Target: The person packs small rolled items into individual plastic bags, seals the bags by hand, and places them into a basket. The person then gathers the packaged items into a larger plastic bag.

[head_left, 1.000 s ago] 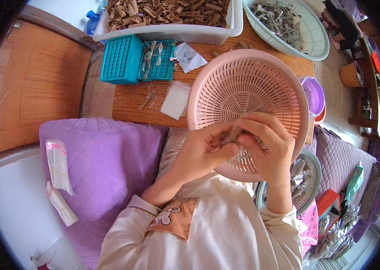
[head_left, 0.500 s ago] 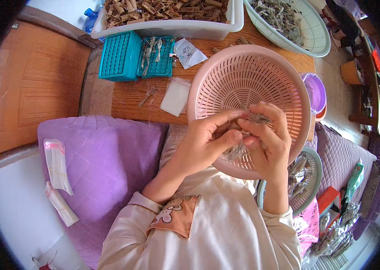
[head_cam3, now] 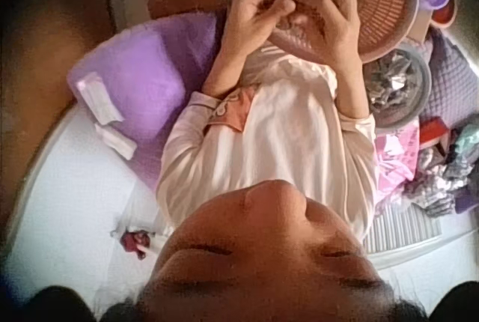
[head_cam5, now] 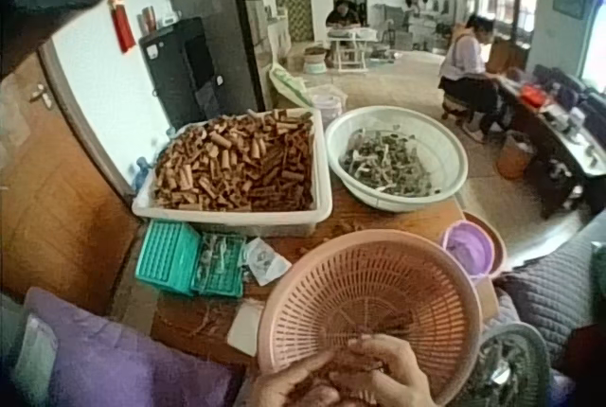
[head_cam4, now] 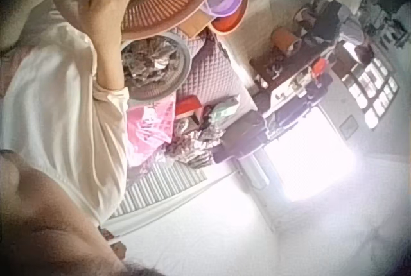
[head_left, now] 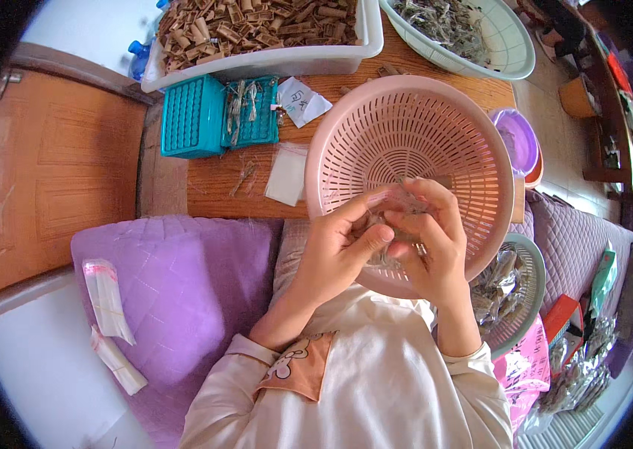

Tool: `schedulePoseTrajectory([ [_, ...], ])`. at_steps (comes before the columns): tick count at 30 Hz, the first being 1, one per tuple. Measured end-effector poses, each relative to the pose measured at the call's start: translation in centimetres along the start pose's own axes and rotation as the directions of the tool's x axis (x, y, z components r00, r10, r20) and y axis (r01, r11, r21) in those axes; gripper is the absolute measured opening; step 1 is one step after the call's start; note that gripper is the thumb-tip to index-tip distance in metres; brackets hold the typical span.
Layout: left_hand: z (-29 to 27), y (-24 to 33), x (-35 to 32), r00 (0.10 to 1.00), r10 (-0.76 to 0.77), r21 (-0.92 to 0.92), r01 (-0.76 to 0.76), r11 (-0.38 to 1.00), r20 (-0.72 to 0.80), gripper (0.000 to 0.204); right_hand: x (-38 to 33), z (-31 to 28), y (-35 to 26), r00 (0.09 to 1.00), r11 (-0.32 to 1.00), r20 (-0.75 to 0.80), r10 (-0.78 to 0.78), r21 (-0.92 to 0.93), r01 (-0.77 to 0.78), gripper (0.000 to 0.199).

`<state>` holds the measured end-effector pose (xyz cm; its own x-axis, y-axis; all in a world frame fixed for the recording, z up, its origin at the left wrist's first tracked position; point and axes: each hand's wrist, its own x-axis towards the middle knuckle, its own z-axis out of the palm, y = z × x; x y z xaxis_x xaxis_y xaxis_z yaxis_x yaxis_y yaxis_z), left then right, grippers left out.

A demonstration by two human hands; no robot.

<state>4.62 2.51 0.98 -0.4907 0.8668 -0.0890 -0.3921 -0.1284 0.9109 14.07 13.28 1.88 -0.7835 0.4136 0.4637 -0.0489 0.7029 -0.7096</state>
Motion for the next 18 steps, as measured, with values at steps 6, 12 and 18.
schedulePoseTrajectory([
  [6, 0.4, -0.8, -0.2, 0.997, 0.061, 0.125, -0.067, 0.99, 0.048, 0.041, -1.0, -0.8, 0.9, 0.987, 0.963, 0.072, 0.141, 0.22, -0.154, 0.027],
  [12, 1.0, -0.7, 0.2, 0.992, 0.122, 0.206, -0.125, 0.971, 0.027, 0.043, -2.0, -1.3, 0.8, 0.856, 0.599, 0.041, 0.516, 0.696, -0.395, 0.062],
  [18, 1.4, -1.8, 0.3, 0.925, 0.377, 0.348, -0.339, 0.874, -0.048, 0.046, -2.0, -0.7, -0.7, 0.802, 0.533, 0.169, 0.573, 0.667, -0.521, 0.045],
])
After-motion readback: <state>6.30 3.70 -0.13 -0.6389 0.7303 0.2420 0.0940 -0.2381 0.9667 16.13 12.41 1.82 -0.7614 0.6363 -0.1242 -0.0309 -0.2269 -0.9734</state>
